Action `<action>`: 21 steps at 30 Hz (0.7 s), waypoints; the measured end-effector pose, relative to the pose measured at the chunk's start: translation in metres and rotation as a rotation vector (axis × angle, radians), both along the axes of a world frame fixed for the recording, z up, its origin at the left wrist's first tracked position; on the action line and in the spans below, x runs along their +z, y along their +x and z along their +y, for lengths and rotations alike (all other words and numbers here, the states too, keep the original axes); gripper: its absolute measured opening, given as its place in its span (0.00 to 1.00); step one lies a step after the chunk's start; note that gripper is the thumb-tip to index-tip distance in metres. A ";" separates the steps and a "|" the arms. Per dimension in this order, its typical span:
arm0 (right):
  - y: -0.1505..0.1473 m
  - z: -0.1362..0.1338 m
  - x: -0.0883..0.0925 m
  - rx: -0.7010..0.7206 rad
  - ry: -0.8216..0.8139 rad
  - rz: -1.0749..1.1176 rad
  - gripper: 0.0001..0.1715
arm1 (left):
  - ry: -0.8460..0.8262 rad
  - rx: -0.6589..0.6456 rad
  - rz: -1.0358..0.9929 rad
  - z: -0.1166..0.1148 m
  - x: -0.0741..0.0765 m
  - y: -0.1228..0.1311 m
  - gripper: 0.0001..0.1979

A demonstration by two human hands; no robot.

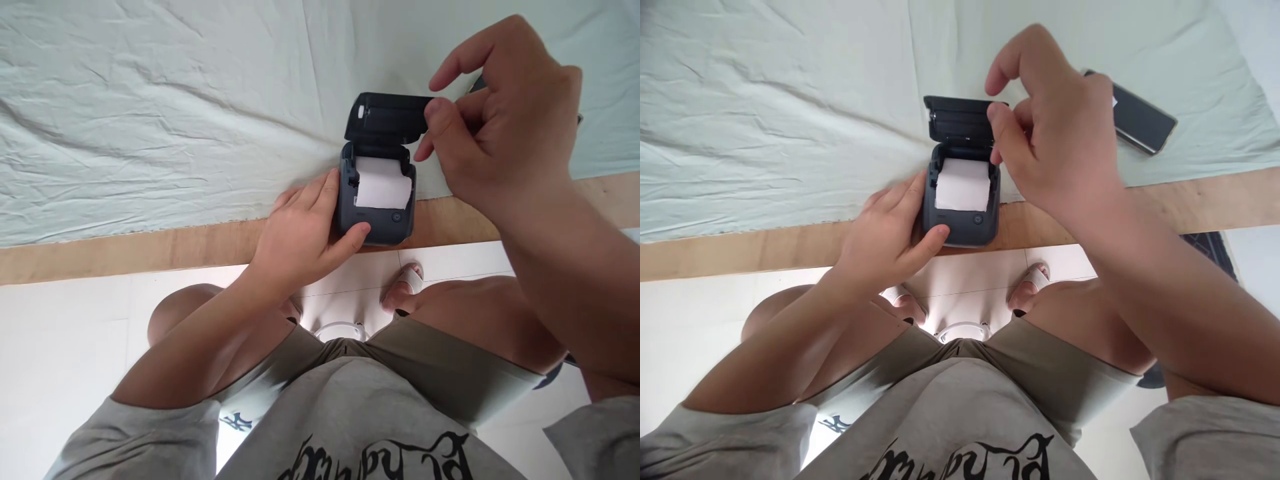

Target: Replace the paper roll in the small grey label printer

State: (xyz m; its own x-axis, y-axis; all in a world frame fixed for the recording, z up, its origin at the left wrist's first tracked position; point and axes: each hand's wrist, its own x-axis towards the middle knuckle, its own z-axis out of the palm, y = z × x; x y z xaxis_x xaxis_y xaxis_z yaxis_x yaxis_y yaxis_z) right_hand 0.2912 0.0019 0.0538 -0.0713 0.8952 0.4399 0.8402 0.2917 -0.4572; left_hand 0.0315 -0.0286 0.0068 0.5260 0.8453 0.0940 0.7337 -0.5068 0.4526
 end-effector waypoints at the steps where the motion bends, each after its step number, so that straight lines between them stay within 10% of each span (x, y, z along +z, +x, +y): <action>1: -0.002 0.001 -0.001 0.017 0.003 0.057 0.10 | -0.002 0.002 0.008 0.000 0.000 0.000 0.44; 5: -0.007 0.006 -0.003 0.144 -0.132 0.247 0.10 | -0.005 -0.002 0.042 -0.001 0.000 0.001 0.45; 14: 0.004 0.051 -0.002 0.268 -0.494 -0.473 0.24 | -0.010 -0.009 0.018 -0.002 0.001 0.001 0.46; 21: -0.010 0.056 0.014 0.293 -0.574 -0.541 0.21 | -0.010 -0.047 -0.054 -0.001 -0.006 -0.006 0.50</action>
